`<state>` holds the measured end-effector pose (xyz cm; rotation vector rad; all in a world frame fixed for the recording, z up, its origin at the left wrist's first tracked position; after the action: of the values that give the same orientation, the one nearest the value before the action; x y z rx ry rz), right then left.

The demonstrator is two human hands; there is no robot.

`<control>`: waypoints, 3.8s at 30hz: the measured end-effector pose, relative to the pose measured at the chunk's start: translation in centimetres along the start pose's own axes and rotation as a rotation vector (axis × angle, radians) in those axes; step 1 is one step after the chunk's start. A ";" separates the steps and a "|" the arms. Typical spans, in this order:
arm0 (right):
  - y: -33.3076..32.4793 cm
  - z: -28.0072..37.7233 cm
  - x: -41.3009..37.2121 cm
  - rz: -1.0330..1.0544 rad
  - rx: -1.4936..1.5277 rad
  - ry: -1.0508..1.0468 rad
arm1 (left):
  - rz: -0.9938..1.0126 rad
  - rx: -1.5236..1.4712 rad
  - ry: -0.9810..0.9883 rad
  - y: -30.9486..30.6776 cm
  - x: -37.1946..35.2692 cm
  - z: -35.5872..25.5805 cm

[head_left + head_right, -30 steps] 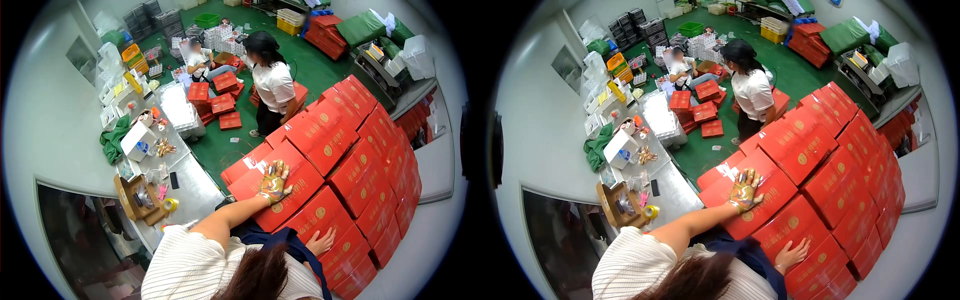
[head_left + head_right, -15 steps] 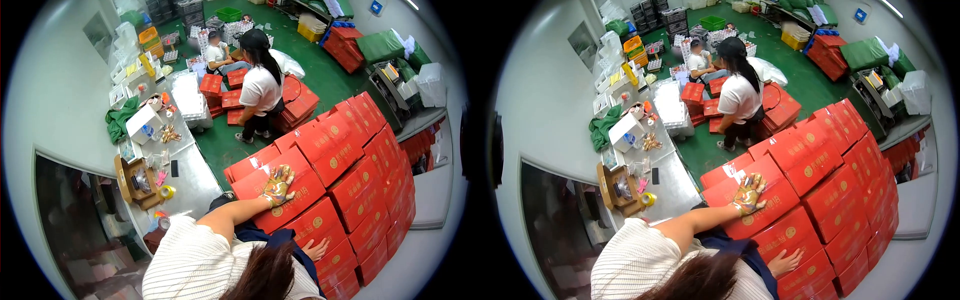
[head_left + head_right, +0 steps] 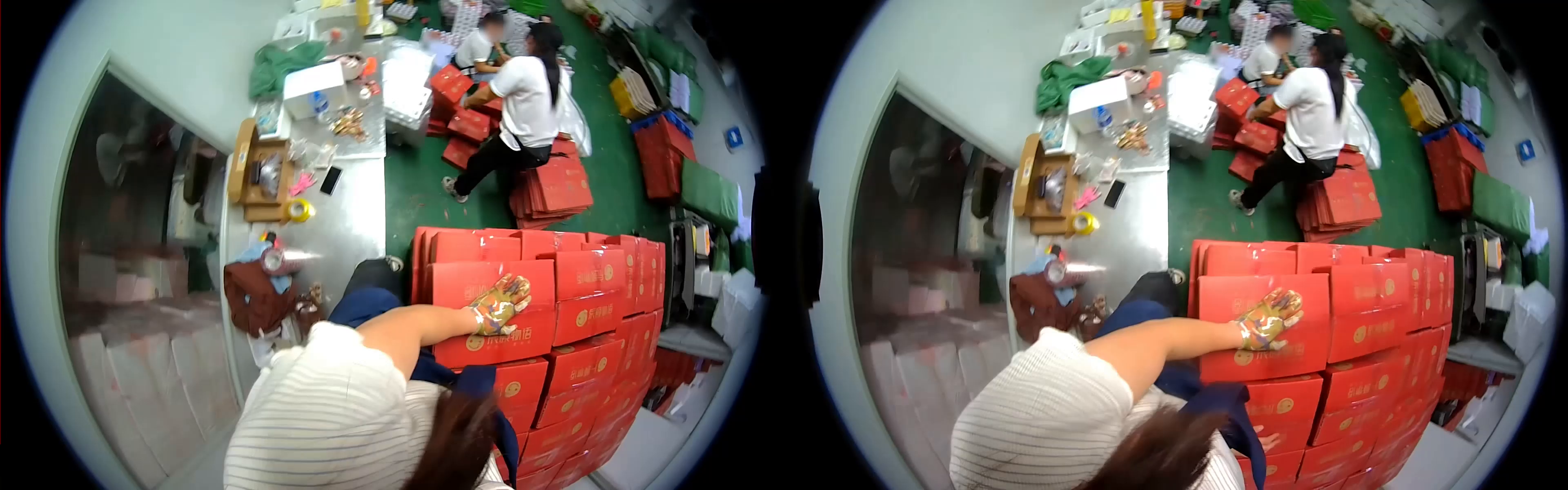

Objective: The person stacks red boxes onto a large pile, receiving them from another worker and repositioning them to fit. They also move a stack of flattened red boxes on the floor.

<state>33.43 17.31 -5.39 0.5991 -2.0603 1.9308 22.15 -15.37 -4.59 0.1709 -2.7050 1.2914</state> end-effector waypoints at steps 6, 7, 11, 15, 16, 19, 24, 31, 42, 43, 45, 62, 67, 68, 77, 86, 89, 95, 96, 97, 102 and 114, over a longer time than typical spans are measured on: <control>-0.5 2.3 -1.3 -0.116 -0.099 0.301 | 0.068 0.016 0.028 -0.9 0.3 -0.5; -0.5 2.1 -1.2 -0.114 -0.094 0.303 | 0.049 0.018 0.006 -1.1 0.4 -0.6; -3.6 4.3 0.0 0.064 -0.087 0.401 | 0.071 0.042 -0.001 -1.1 0.5 -0.8; -3.4 4.1 0.1 0.005 -0.026 0.384 | 0.067 0.063 -0.001 -0.4 0.5 -0.5; -3.0 3.5 -0.1 0.048 -0.040 0.390 | 0.076 0.073 -0.004 -0.3 0.6 -0.5; -1.6 2.1 -1.4 0.187 -0.075 0.416 | 0.106 0.093 -0.020 -0.7 0.7 -0.8; -1.3 2.1 -1.6 0.238 -0.077 0.442 | 0.114 0.155 -0.020 -0.5 0.9 -0.8; -2.2 2.6 -0.9 0.277 -0.022 0.453 | 0.128 0.159 -0.016 -0.7 1.0 -1.0; -3.0 3.1 -0.6 0.226 0.076 0.430 | 0.102 0.182 -0.032 -0.4 0.8 -1.0; -3.4 2.9 -0.7 0.202 0.053 0.512 | 0.153 0.221 -0.007 -1.0 1.0 -1.4; -3.6 3.1 -0.3 0.205 0.134 0.450 | 0.113 0.217 0.000 -1.0 1.1 -1.6; -3.9 2.0 -0.2 0.178 0.207 0.546 | 0.048 0.028 0.153 -2.2 0.1 -0.1; -4.9 -0.5 -0.6 -0.330 0.996 1.093 | -0.132 -0.016 0.041 -8.0 -5.3 8.0; -5.8 -2.0 -0.7 -0.378 0.947 1.201 | -0.104 -0.045 -0.081 -8.5 -6.1 10.2; -11.9 -13.6 10.5 -0.458 1.108 1.236 | 0.126 -0.694 -0.120 -7.3 13.5 -2.5; -11.8 -11.2 23.6 0.092 1.813 1.075 | 1.151 -1.433 -0.185 2.1 22.0 -16.8; -12.6 -10.2 24.9 0.100 1.711 1.072 | 0.997 -1.300 -0.603 -0.6 22.2 -18.0; -13.4 -14.7 35.9 0.111 1.533 0.654 | 0.534 -1.555 -0.157 -0.1 31.6 -18.0; -12.5 -16.3 38.1 0.088 1.547 0.550 | 0.632 -1.553 -0.089 -1.2 34.8 -20.5; -12.5 -17.4 39.6 0.158 1.709 0.431 | 0.689 -1.630 -0.116 -1.3 37.9 -22.5; -9.4 -21.5 31.8 -0.180 1.120 0.700 | 0.820 -1.807 0.000 3.2 47.9 -28.1; 2.8 -21.0 8.1 0.329 -0.172 0.857 | 0.899 -1.176 -0.105 34.9 54.2 -19.4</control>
<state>23.02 37.26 -2.36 -0.5604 -1.7556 1.6816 -35.28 19.27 -9.70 -1.1826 -3.1693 -0.4800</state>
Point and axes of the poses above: each hand's wrist, its own x-axis towards the middle knuckle, its own y-axis out of the palm, z = x × y, the point moved 2 cm from there along x, towards the middle knuckle, and after that the axes turned 1 degree about -x, right-handed, at the moved point
